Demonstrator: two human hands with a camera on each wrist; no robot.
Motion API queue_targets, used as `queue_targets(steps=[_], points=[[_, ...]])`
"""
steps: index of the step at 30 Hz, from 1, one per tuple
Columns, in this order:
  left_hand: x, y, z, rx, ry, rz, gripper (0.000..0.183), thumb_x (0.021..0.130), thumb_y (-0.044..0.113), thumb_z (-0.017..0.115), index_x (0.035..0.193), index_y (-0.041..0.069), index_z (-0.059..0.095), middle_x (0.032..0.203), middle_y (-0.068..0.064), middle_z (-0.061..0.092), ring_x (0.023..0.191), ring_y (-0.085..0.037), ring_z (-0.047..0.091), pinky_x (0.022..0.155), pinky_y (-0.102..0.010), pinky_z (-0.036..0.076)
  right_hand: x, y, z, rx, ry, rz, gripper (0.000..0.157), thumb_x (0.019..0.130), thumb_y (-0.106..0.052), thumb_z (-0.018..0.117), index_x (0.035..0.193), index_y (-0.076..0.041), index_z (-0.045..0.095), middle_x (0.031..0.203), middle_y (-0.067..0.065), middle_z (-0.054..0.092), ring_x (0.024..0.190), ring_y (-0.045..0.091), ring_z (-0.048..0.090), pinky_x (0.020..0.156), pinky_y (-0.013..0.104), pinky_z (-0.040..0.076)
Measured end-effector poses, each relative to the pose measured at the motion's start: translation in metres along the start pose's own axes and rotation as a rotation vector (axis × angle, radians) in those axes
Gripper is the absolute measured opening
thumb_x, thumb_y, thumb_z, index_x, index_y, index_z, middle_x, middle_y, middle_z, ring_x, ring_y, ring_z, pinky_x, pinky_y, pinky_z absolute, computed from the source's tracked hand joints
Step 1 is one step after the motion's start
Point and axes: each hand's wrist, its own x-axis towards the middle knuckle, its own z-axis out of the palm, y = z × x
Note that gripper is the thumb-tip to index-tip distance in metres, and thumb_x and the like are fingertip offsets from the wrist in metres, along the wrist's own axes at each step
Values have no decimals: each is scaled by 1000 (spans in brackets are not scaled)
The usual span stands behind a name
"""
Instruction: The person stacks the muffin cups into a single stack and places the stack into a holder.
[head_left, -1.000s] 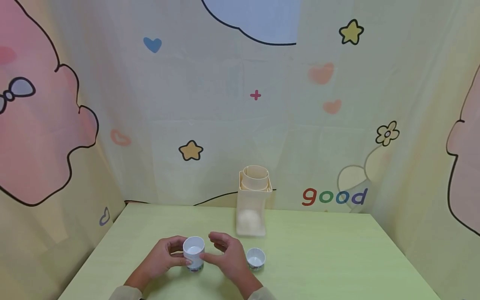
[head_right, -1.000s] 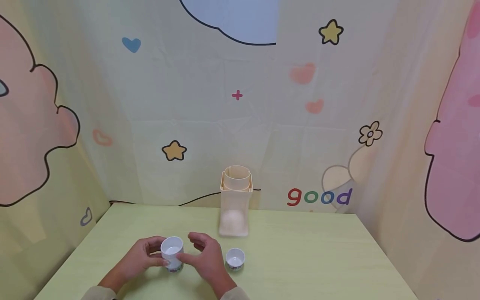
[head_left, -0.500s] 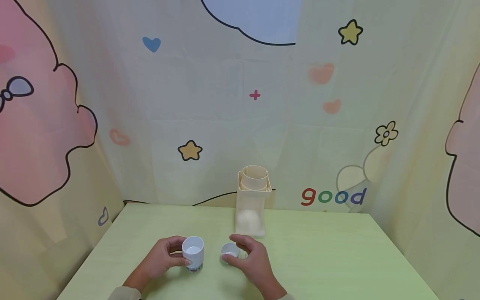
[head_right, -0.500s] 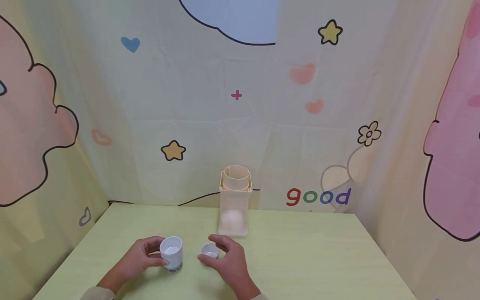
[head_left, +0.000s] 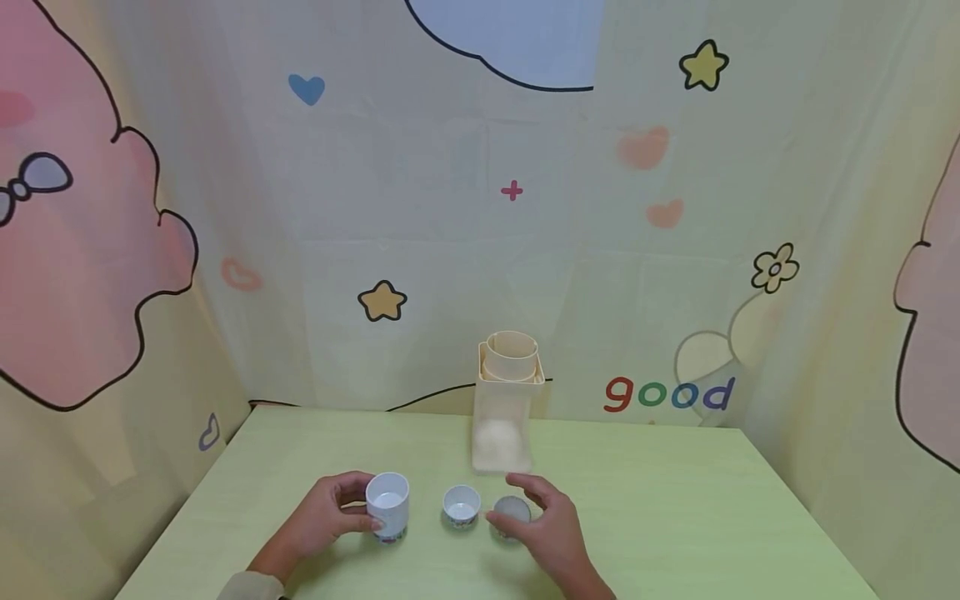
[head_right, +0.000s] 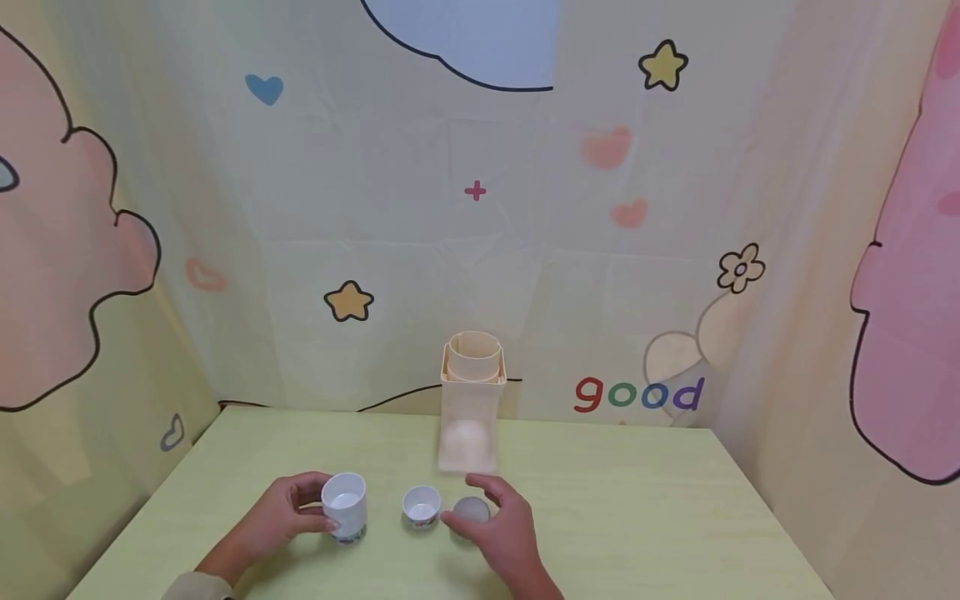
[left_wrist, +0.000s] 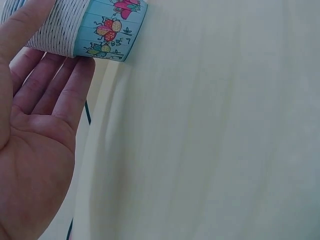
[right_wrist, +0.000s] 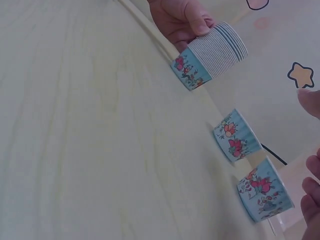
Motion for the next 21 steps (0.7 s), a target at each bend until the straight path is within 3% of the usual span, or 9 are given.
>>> queue_targets(steps=[6, 12, 21], points=[[0, 3, 0, 2, 1, 5, 62, 80, 13, 89, 129, -10, 60, 126, -23, 67, 109, -21, 71, 91, -28, 62, -1, 7, -8, -72, -19, 21, 57, 72, -25, 95, 121, -5, 72, 125, 9, 73, 123, 30, 64, 108, 47, 52], [0, 1, 1, 3, -1, 13, 60, 79, 12, 88, 128, -10, 60, 124, -19, 69, 107, -12, 71, 92, -27, 61, -2, 12, -10, -158, -46, 55, 63, 69, -27, 96, 124, -6, 71, 127, 7, 72, 122, 35, 65, 107, 53, 52], [0, 0, -1, 4, -11, 18, 61, 79, 13, 89, 128, -11, 60, 127, -27, 66, 107, -13, 71, 92, -27, 61, -3, 17, -12, -214, -77, 29, 65, 67, -28, 97, 122, -4, 71, 123, 8, 73, 118, 34, 67, 102, 52, 55]])
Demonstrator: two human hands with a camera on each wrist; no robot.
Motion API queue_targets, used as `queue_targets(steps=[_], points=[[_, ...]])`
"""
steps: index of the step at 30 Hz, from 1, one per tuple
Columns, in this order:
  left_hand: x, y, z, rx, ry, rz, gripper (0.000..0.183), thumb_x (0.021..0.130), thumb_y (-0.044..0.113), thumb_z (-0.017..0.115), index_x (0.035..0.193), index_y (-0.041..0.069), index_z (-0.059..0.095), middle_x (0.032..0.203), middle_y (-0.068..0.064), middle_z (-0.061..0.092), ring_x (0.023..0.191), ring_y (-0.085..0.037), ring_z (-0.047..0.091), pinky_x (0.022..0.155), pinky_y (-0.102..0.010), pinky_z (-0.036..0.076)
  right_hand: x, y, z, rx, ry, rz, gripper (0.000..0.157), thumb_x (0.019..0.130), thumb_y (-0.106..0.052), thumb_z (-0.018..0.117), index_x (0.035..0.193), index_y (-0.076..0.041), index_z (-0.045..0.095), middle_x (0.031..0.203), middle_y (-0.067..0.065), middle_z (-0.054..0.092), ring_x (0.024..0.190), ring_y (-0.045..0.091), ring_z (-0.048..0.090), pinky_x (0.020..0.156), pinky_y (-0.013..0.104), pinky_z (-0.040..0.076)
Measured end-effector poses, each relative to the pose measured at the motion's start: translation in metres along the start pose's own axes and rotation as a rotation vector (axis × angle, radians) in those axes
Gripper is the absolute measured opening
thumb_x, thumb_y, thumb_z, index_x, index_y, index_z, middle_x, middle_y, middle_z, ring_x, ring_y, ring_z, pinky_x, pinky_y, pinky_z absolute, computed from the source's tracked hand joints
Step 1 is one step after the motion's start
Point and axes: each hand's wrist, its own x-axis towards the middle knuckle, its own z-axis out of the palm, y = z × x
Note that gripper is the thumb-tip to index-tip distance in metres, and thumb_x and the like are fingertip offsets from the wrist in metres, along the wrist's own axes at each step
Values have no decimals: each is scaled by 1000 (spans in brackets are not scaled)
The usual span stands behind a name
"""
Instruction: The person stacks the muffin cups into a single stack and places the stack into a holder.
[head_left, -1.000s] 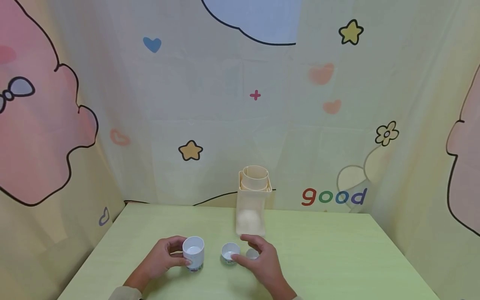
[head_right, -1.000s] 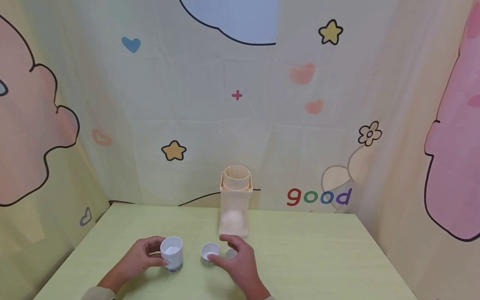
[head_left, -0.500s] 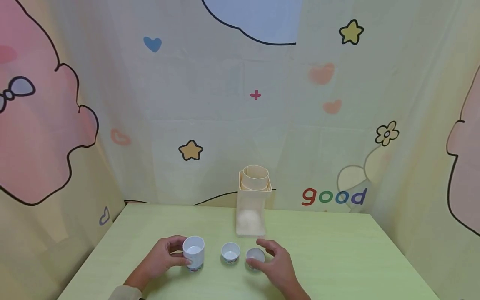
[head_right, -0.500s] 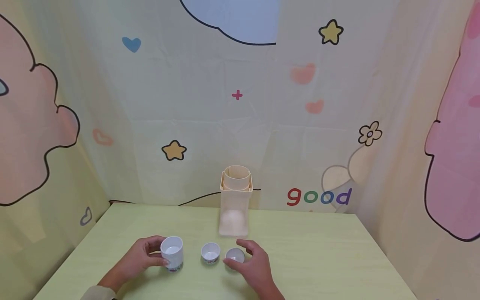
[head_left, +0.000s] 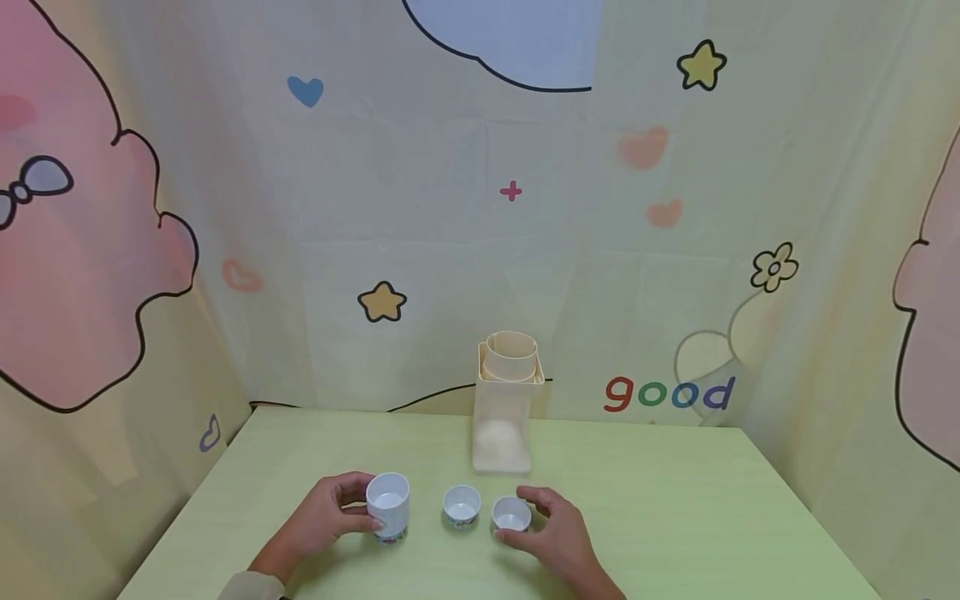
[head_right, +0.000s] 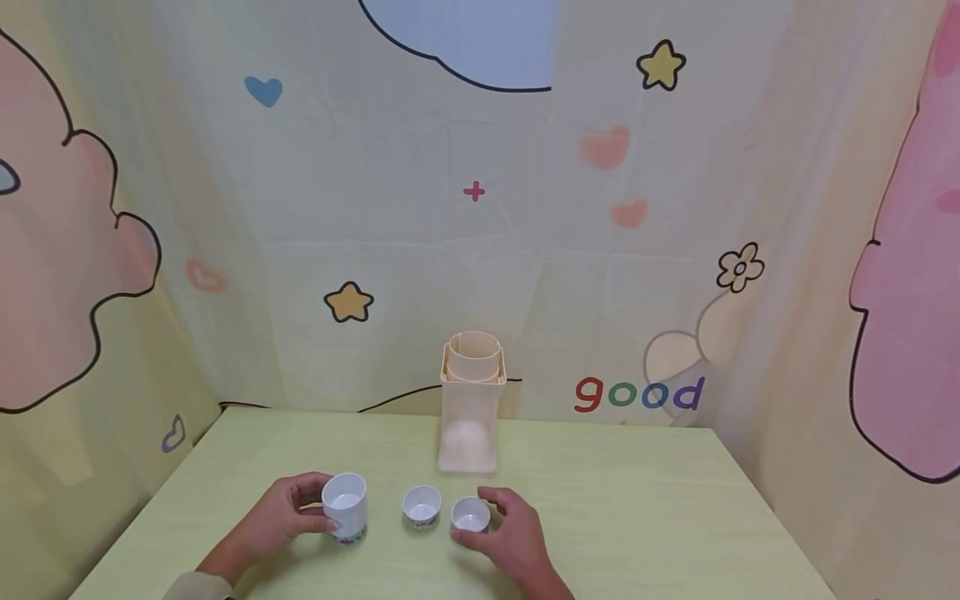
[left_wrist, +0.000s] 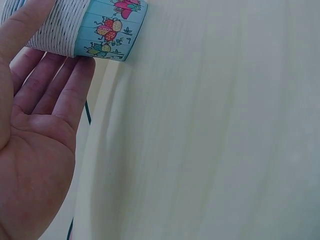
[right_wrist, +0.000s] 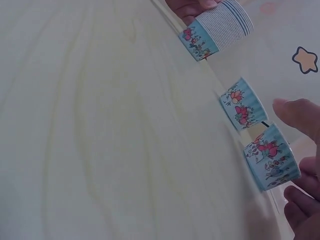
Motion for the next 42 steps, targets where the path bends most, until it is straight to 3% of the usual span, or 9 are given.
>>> queue_targets(steps=[14, 27, 42], points=[[0, 2, 0, -15, 4, -8, 62, 78, 12, 89, 129, -10, 60, 128, -29, 65, 111, -22, 70, 93, -28, 61, 3, 8, 2, -20, -16, -3, 65, 67, -28, 97, 121, -3, 71, 117, 6, 75, 110, 25, 68, 92, 26, 55], [0, 1, 0, 8, 13, -14, 61, 79, 13, 89, 128, -9, 60, 124, -20, 69, 107, -14, 71, 92, -28, 61, 5, 10, 4, -18, -21, 8, 61, 69, -26, 96, 120, -3, 71, 114, 5, 74, 107, 21, 67, 91, 24, 55], [0, 1, 0, -3, 8, -21, 60, 80, 12, 88, 128, -10, 60, 124, -17, 70, 106, -13, 71, 91, -27, 61, 4, 6, 2, 94, -25, 29, 61, 70, -12, 94, 124, 3, 68, 114, 14, 75, 104, 24, 70, 83, 18, 54]])
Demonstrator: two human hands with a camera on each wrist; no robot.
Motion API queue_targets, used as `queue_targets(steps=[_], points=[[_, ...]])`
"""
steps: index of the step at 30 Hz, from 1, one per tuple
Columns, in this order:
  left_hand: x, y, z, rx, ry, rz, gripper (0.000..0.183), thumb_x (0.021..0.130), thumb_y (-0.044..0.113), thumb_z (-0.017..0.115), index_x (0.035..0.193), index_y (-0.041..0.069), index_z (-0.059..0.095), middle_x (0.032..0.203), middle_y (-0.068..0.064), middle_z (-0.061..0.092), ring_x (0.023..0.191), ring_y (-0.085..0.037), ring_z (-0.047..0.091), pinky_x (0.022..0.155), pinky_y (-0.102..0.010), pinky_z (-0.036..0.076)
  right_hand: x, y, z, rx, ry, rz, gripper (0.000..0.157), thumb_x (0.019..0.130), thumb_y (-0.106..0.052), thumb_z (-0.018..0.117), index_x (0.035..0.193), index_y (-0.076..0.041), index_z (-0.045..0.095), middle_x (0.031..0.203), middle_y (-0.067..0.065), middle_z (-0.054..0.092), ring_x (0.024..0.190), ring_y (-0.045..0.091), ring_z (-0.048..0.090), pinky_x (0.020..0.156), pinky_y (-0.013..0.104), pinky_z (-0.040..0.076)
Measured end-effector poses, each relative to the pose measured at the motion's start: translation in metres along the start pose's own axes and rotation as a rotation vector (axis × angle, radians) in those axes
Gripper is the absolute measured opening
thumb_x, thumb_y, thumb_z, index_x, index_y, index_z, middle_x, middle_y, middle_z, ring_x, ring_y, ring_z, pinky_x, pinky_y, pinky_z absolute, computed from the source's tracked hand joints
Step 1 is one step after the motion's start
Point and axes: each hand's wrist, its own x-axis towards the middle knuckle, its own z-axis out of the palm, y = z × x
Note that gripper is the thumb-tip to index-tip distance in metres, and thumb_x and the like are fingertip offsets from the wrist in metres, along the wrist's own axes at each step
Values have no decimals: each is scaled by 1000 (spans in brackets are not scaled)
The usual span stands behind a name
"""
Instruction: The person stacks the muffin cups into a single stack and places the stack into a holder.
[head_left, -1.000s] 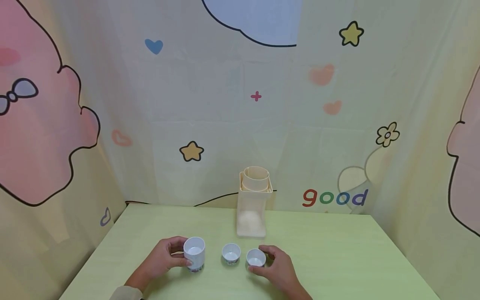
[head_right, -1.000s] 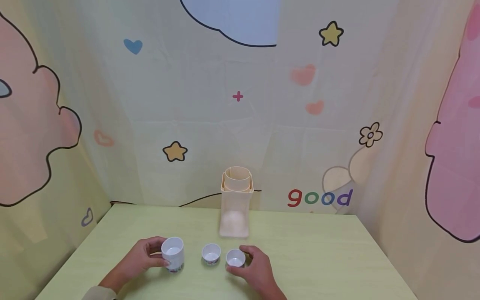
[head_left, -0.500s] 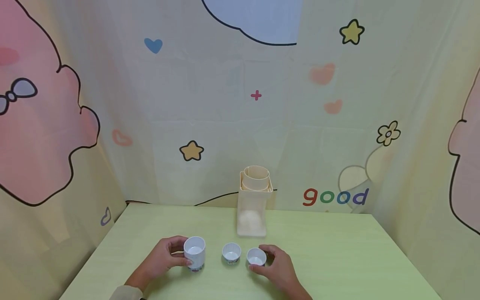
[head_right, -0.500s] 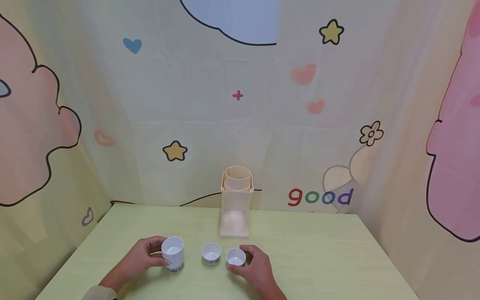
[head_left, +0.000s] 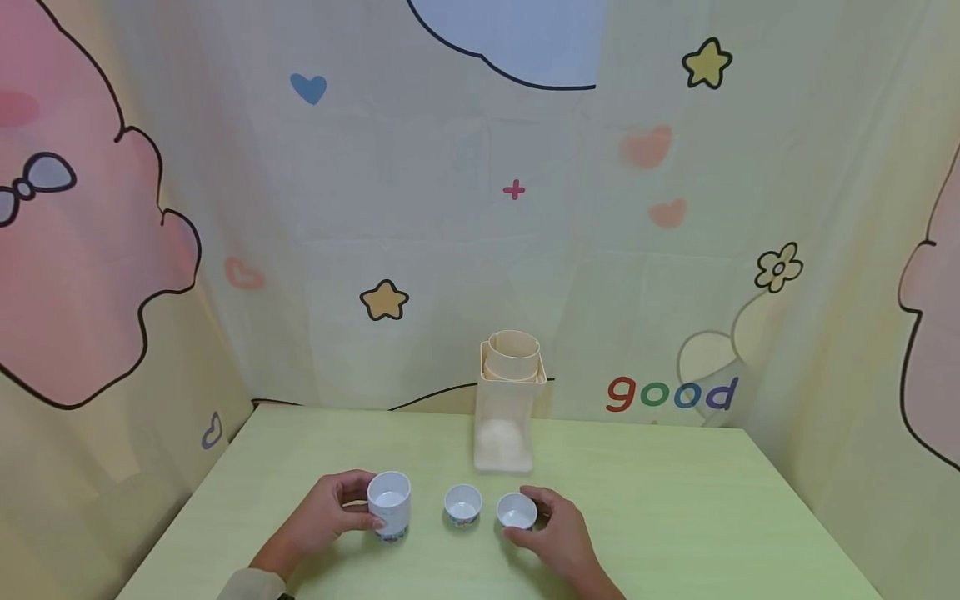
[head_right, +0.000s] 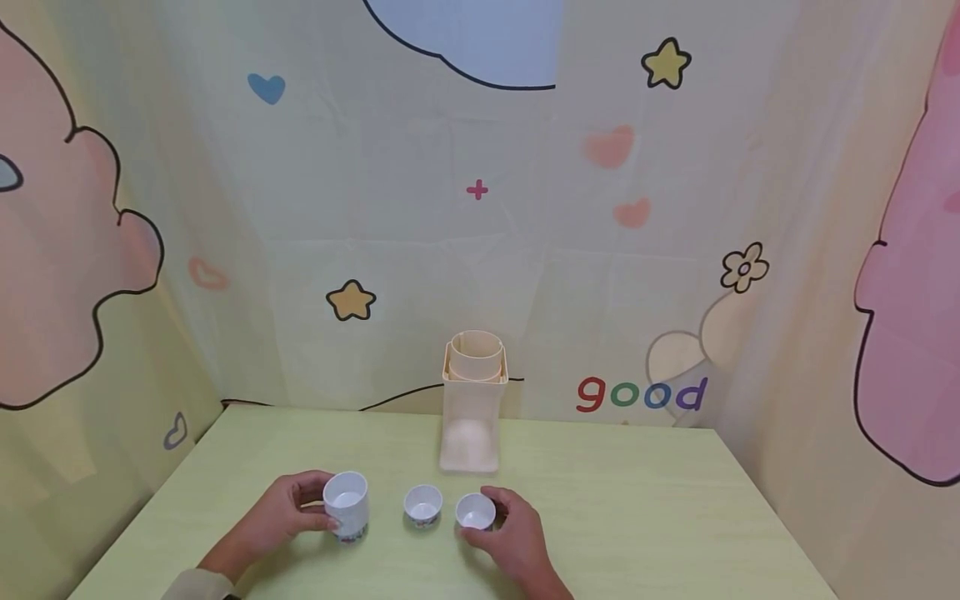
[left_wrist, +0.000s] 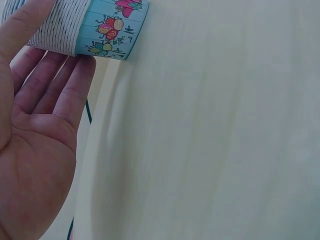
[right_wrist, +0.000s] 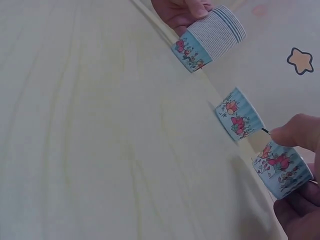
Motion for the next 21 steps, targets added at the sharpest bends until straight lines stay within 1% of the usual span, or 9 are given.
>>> queue_targets(steps=[6, 11, 16, 21], points=[[-1, 0, 0, -9, -13, 25, 60, 81, 11, 87, 129, -12, 58, 125, -22, 68, 107, -15, 71, 91, -28, 61, 0, -6, 1, 69, -4, 28, 63, 72, -9, 92, 127, 7, 66, 119, 17, 73, 108, 26, 69, 84, 19, 57], [-2, 2, 0, -9, -8, 14, 61, 81, 11, 88, 129, -11, 59, 126, -24, 67, 108, -17, 71, 91, -27, 61, 1, -7, 3, 151, -7, 43, 62, 73, -4, 90, 128, 9, 64, 119, 20, 73, 107, 26, 69, 86, 25, 61], [-1, 2, 0, -15, -9, 12, 62, 80, 12, 88, 130, -11, 59, 128, -28, 65, 111, -24, 71, 92, -28, 61, 0, -14, 5, 217, -11, 40, 62, 73, -1, 90, 129, 9, 63, 119, 21, 72, 107, 26, 68, 88, 29, 62], [0, 2, -1, -18, -8, 12, 62, 79, 11, 89, 129, -11, 59, 129, -30, 64, 113, -29, 70, 93, -29, 61, 0, -24, 5, 259, -18, 22, 63, 73, -1, 89, 129, 11, 62, 120, 22, 71, 109, 27, 68, 90, 28, 61]])
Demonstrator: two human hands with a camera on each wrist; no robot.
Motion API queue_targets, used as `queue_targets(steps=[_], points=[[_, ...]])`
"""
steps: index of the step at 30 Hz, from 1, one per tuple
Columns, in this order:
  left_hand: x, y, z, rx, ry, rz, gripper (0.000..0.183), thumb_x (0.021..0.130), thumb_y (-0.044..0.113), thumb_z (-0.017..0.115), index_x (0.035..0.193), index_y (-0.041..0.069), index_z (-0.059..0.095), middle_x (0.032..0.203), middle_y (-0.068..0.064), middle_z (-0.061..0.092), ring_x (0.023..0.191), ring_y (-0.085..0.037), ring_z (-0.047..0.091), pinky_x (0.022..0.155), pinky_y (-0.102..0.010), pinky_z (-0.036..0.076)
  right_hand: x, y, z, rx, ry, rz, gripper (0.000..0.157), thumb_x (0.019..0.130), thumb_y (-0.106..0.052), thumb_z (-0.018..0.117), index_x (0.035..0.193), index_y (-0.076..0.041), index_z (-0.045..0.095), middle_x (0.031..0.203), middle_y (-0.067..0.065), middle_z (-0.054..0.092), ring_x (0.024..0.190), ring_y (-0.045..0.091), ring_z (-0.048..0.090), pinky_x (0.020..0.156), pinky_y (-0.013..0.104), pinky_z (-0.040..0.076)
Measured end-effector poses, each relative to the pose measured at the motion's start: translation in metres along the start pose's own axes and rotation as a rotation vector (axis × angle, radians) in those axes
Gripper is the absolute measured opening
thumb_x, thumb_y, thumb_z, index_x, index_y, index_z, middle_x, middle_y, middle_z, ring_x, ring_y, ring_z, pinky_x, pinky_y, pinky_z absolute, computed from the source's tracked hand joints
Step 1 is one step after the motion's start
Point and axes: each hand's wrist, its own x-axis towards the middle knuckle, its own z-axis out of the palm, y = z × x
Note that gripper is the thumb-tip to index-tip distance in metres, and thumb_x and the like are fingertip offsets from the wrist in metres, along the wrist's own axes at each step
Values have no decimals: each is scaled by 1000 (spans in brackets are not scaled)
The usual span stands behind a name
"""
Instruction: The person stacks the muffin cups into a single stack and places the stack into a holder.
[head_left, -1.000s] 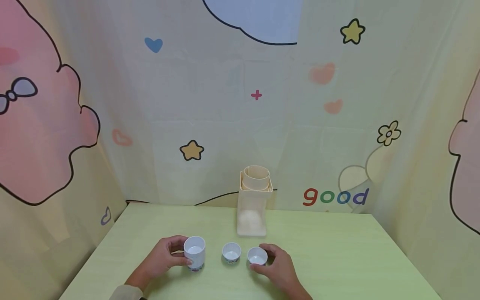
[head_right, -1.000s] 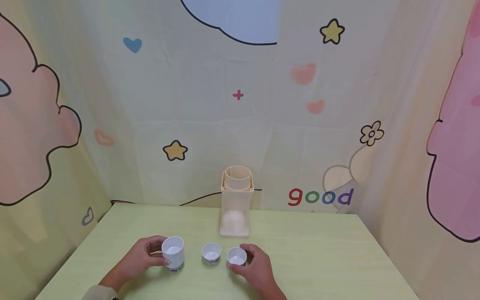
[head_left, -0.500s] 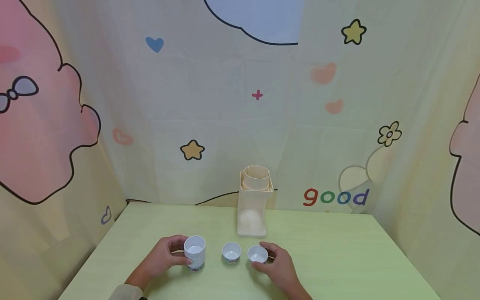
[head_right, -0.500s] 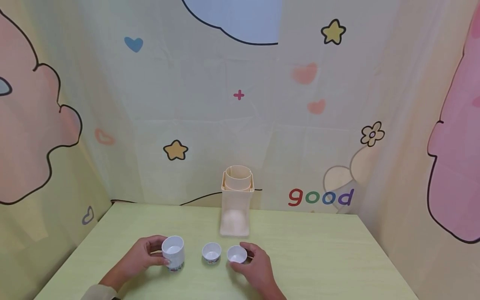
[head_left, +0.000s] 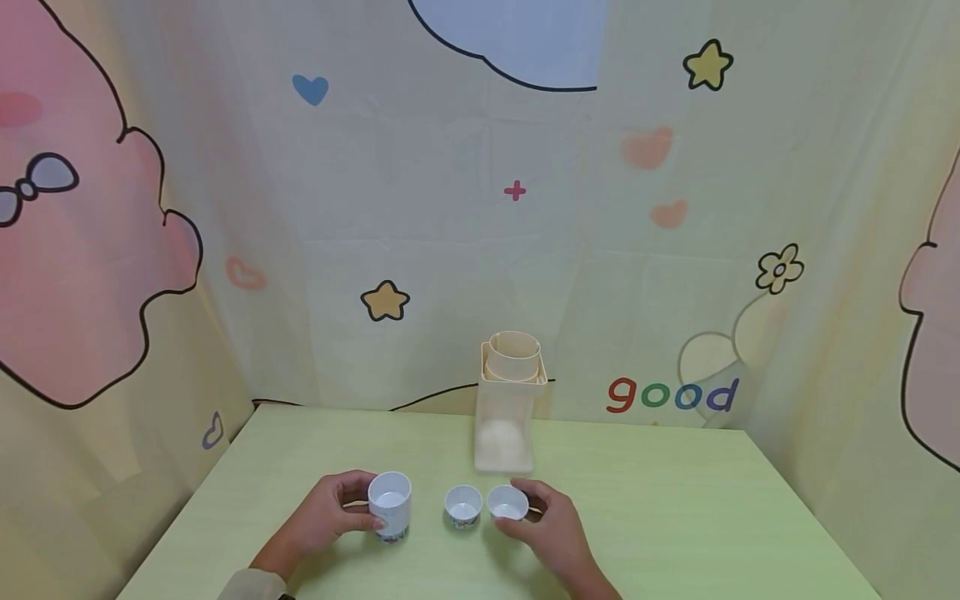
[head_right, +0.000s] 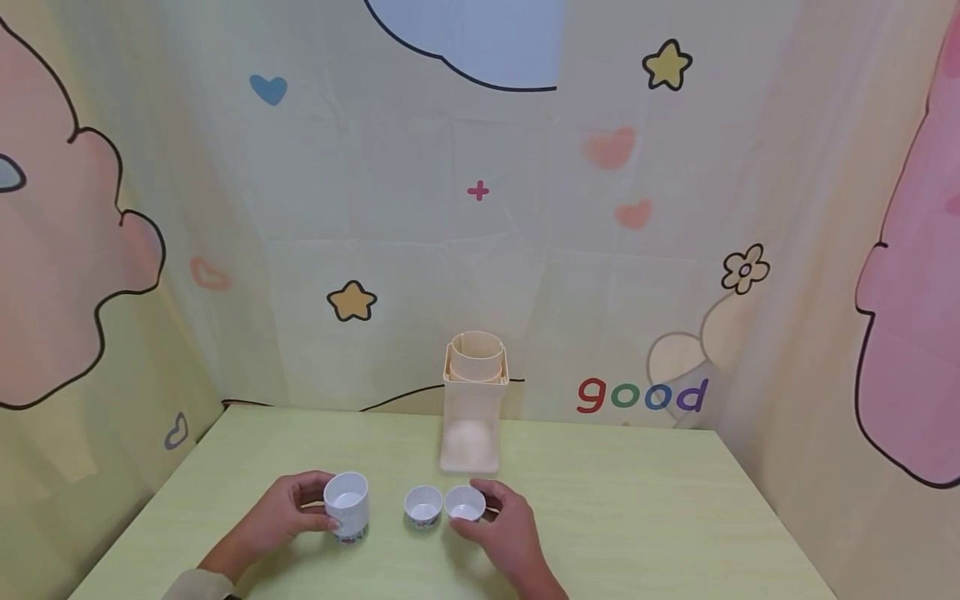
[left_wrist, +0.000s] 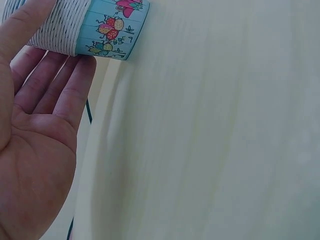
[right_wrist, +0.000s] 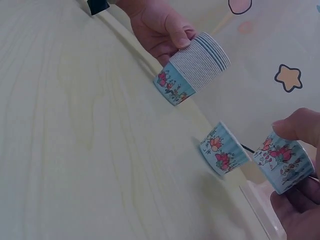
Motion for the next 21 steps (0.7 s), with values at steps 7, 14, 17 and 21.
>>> queue_targets(steps=[7, 14, 17, 21], points=[[-1, 1, 1, 7, 5, -8, 61, 80, 11, 88, 129, -10, 60, 128, -26, 66, 111, -26, 71, 92, -29, 61, 2, -8, 3, 17, -30, -19, 63, 75, -6, 90, 129, 9, 63, 120, 20, 72, 108, 24, 68, 91, 22, 60], [0, -1, 1, 19, 3, -6, 61, 80, 12, 88, 129, -10, 59, 127, -25, 67, 109, -20, 71, 92, -28, 61, 3, -16, 8, 44, -67, -57, 62, 75, -4, 90, 129, 10, 62, 120, 22, 71, 108, 25, 68, 93, 26, 60], [1, -3, 0, 19, 4, -10, 61, 79, 14, 89, 128, -9, 60, 127, -24, 67, 109, -21, 71, 92, -28, 61, 4, -20, 12, 63, -78, -70, 61, 75, -3, 90, 128, 9, 63, 120, 23, 71, 108, 26, 68, 94, 28, 60], [1, -4, -1, 26, 7, -19, 62, 78, 16, 90, 128, -7, 61, 127, -24, 67, 112, -27, 71, 93, -29, 61, 6, -23, 17, 60, -90, -78, 60, 75, -5, 90, 127, 8, 64, 119, 22, 71, 106, 23, 68, 92, 23, 59]])
